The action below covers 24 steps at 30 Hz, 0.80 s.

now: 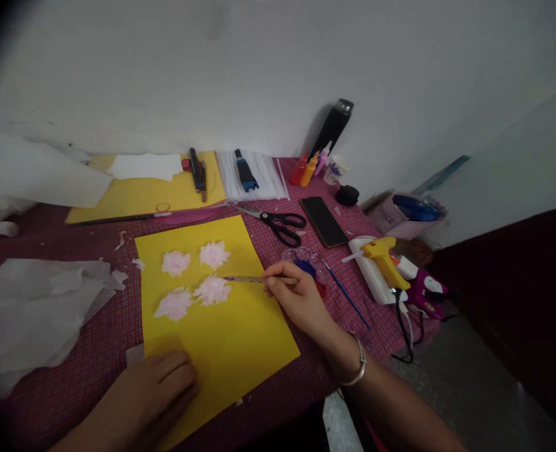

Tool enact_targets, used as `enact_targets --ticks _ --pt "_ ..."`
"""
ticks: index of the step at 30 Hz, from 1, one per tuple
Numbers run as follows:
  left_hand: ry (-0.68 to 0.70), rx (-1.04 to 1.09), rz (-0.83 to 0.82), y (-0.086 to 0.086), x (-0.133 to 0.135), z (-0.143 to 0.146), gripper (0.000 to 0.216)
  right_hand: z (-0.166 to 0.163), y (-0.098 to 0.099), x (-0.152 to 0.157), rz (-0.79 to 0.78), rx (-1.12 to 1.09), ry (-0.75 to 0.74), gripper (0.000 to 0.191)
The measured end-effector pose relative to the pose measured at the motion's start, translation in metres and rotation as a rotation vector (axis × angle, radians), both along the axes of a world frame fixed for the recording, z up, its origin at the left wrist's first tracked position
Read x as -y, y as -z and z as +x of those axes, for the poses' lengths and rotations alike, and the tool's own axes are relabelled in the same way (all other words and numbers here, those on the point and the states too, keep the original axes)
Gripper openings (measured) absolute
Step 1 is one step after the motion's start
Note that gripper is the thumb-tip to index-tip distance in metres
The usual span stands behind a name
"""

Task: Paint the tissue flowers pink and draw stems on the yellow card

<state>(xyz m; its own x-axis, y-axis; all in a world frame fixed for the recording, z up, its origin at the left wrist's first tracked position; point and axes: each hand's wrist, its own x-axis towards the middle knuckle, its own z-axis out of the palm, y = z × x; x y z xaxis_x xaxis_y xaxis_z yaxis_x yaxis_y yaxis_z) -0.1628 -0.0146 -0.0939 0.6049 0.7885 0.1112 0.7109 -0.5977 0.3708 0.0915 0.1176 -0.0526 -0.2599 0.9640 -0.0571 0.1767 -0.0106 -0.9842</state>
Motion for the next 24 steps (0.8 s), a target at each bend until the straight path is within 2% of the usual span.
enact_targets --ticks 5,9,11,15,19,22,24 --pt "-0.014 0.045 0.062 0.002 0.0 0.001 0.018 -0.009 -0.01 0.0 0.119 0.076 -0.121 0.011" --pt "-0.004 0.046 0.028 0.002 0.001 0.001 0.015 -0.015 -0.024 -0.002 0.344 0.241 -0.407 0.013" --pt "-0.011 0.05 0.025 0.0 0.0 0.001 0.016 -0.015 -0.028 -0.003 0.418 0.288 -0.474 0.017" --pt "-0.024 0.041 0.041 -0.003 0.0 0.004 0.017 -0.012 -0.029 -0.002 0.488 0.261 -0.435 0.016" --pt "-0.027 0.01 -0.005 -0.004 0.002 0.005 0.016 -0.012 -0.025 0.002 0.462 0.274 -0.478 0.016" --pt "-0.023 0.006 -0.056 -0.004 0.003 0.005 0.017 -0.013 -0.025 0.007 0.44 0.229 -0.373 0.013" --pt "-0.033 0.001 -0.108 -0.006 0.004 0.004 0.016 -0.017 -0.026 0.011 0.373 0.167 -0.294 0.01"
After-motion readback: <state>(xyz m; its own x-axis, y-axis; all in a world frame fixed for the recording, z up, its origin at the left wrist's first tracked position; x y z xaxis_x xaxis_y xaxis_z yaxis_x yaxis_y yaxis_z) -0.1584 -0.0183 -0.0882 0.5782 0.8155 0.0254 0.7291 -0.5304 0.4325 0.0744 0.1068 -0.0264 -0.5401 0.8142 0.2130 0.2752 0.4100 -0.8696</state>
